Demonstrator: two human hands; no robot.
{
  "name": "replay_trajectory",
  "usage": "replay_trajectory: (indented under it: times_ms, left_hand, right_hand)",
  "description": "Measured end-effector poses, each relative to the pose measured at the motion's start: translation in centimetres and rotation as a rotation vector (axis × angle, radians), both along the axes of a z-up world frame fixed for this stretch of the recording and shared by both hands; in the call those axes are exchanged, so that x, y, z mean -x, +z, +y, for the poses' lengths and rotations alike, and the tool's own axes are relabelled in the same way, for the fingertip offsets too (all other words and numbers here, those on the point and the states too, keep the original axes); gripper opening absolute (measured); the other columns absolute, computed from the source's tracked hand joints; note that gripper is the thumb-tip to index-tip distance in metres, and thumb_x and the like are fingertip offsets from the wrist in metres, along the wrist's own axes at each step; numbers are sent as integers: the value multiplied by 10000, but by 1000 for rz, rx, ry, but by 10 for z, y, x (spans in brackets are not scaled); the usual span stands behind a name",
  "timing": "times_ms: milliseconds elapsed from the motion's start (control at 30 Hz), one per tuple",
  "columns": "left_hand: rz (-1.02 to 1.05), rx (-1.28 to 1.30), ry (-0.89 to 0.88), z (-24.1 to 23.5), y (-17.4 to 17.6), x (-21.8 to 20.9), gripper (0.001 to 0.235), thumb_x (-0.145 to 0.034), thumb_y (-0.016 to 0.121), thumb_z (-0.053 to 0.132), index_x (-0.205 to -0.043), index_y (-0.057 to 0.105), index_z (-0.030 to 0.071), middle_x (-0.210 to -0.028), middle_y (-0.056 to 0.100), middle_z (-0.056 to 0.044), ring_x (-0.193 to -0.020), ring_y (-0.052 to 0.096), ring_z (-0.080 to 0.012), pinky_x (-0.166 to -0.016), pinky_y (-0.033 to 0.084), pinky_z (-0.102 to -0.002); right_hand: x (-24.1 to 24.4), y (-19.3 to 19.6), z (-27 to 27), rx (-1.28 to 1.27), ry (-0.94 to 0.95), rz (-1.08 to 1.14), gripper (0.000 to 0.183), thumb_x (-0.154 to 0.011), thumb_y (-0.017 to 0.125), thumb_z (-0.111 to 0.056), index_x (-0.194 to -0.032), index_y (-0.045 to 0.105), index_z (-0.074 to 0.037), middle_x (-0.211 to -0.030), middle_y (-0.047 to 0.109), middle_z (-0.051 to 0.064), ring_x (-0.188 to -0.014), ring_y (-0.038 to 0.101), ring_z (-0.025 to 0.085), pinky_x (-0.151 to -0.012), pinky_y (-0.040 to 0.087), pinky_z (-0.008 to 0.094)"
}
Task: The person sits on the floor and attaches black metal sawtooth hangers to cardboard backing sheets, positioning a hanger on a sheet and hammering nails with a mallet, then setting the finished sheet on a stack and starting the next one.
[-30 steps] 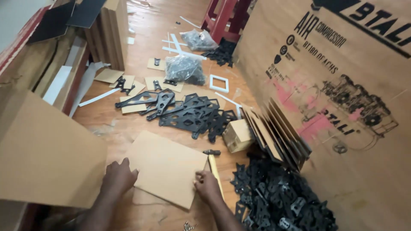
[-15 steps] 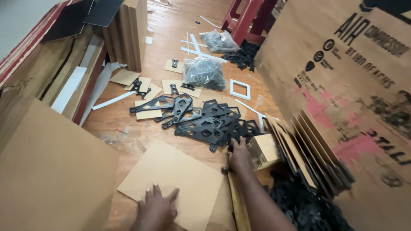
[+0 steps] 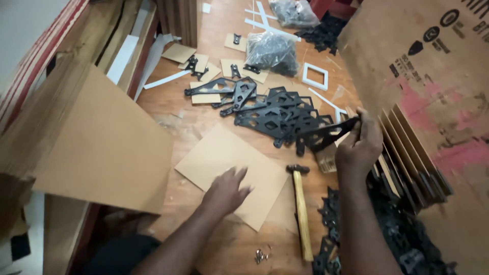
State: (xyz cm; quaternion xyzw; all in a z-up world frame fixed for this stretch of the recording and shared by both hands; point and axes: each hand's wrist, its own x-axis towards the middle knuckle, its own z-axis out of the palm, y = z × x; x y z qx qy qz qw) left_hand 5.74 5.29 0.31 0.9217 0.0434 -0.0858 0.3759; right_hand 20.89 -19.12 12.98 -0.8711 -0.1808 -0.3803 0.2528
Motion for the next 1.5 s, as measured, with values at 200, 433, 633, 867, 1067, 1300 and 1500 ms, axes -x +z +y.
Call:
replay_trajectory:
  times_ms: [200, 433, 633, 867, 1067, 1300, 1500]
  left_hand:
    - [-182, 796, -52, -2, 49, -1, 662, -947, 731, 339, -1499, 497, 59, -1100, 714, -202, -951, 662, -201, -772, 515, -348]
    - [78, 996, 66, -9, 26, 0, 359, -902, 723, 138, -1231, 658, 11, -774, 746, -40, -542, 641, -99, -469, 526, -262]
    - [205, 742, 172, -18, 17, -3, 294, -974, 691, 232, -1227, 672, 83, -867, 723, -34, -686, 677, -98, -638, 559, -278]
    - [130, 1252, 277, 17, 7, -16, 289, -954, 681, 198, -1174, 680, 10, -923, 749, -32, -783, 724, -121, -708, 613, -287]
    - [113, 1176, 280, 18, 37, -8, 289, -898, 754, 116, -1154, 659, 21, -923, 736, -45, -743, 739, -158, -648, 586, -310]
    - [152, 1282, 219, 21, 34, -10, 288, -880, 742, 91, -1133, 649, -11, -993, 772, -123, -806, 759, -181, -727, 632, -336]
    - [143, 1263, 44, 25, 16, -17, 283, -923, 719, 107, -1167, 684, -32, -1014, 766, -82, -907, 744, -155, -829, 625, -295]
  right_hand:
    - [36, -10, 50, -134, 56, 692, 273, -1025, 564, -114, -1196, 777, -119, -798, 646, 158, -694, 548, 225, -643, 445, 384]
    - [60, -75, 38, -62, 208, 942, 379, -988, 672, -280, -1261, 636, -19, -1005, 711, 90, -844, 683, 149, -749, 545, 323]
    - [116, -122, -6, -557, 276, 1463, 294, -927, 703, -165, -1166, 757, -3, -841, 724, 16, -690, 606, 110, -598, 462, 260]
    - [117, -97, 19, -374, 527, 1548, 269, -924, 676, -79, -1177, 743, -17, -837, 714, -27, -698, 590, 64, -630, 493, 235]
    - [123, -82, 22, -348, 528, 1576, 247, -946, 673, -93, -1164, 739, 0, -827, 705, -24, -703, 576, 73, -638, 489, 253]
    - [128, -55, 47, -195, 495, 1490, 177, -957, 682, -135, -1058, 690, 9, -788, 685, 3, -729, 649, 76, -676, 525, 264]
    - [128, -71, 53, -360, 490, 1363, 157, -947, 673, -122, -1039, 697, 3, -764, 664, 46, -669, 612, 128, -631, 509, 310]
